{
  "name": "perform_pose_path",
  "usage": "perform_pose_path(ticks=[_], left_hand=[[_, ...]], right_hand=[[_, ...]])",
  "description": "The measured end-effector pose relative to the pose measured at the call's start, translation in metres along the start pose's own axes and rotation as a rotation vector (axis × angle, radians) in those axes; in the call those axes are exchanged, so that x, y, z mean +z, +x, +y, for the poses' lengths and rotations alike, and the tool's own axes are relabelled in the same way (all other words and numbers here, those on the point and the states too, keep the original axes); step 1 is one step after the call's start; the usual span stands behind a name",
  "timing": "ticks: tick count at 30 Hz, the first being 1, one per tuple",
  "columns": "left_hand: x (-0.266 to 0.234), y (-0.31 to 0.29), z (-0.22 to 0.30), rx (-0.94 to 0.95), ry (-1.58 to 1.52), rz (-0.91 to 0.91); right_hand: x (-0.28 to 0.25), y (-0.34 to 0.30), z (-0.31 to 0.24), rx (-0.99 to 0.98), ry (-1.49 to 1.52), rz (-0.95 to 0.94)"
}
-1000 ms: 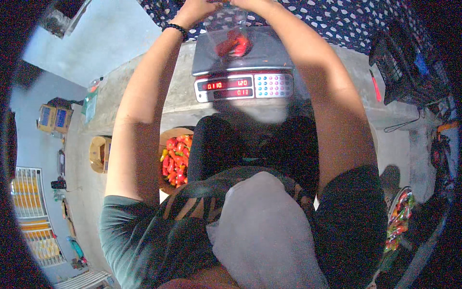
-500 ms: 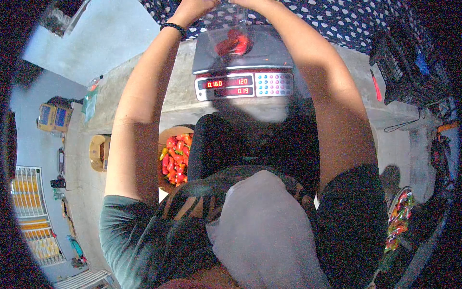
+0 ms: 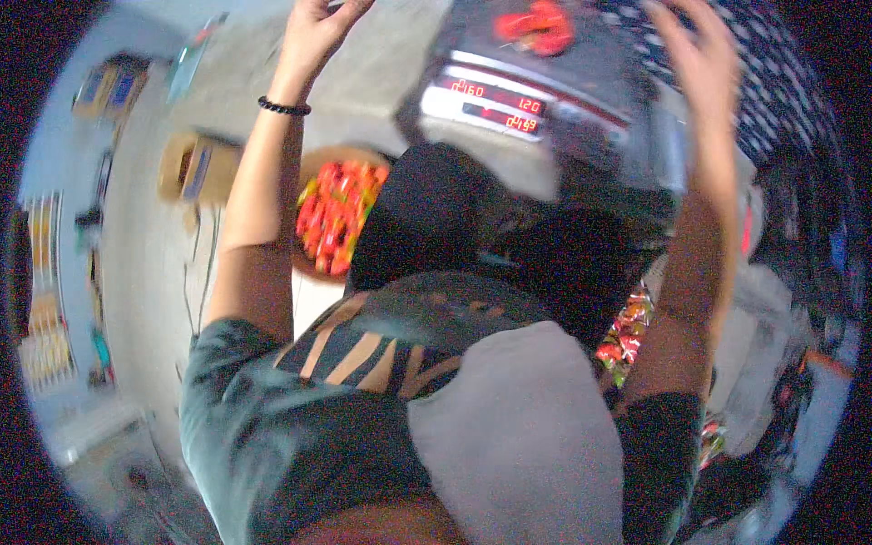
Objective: The person weighs peppers on a digital scale and then places them into a plastic bag, eventually twisting the top of the bag to close it.
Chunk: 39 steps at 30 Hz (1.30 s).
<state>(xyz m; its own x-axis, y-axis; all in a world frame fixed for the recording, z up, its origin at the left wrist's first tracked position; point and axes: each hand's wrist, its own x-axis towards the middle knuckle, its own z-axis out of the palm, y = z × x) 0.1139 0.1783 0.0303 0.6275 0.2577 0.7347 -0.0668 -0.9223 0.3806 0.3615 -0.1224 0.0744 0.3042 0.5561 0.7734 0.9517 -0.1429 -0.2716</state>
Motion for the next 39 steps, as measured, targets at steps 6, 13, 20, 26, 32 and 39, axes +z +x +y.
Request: perform_pose_path(ticks=[6, 13, 20, 26, 32, 39], left_hand=[[-0.064, -0.273, -0.137, -1.025, 0.028, -0.081], [-0.018, -0.512, -0.13, -1.522, 0.53, -0.588], [0.045, -0.507, -0.076, -1.763, 0.648, -0.678], [0.092, -0.517, -0.112, -1.385, 0.549, -0.815], [0.088, -0.485, -0.14, -1.541, 0.358, -0.69], [0.066, -0.543, -0.186, -1.829, 0.029, 0.299]], right_hand=[[-0.002, -0.221, 0.063, 0.494, -0.173, -0.216], [-0.002, -0.351, 0.026, 0.746, -0.095, -0.537], [0.019, -0.327, 0.013, 0.857, -0.206, -0.527], [0.021, -0.328, 0.022, 1.014, -0.136, -0.472], [0.013, -0.326, 0.023, 0.965, -0.163, -0.513], [0.02, -0.322, 0.024, 0.966, -0.082, -0.475]])
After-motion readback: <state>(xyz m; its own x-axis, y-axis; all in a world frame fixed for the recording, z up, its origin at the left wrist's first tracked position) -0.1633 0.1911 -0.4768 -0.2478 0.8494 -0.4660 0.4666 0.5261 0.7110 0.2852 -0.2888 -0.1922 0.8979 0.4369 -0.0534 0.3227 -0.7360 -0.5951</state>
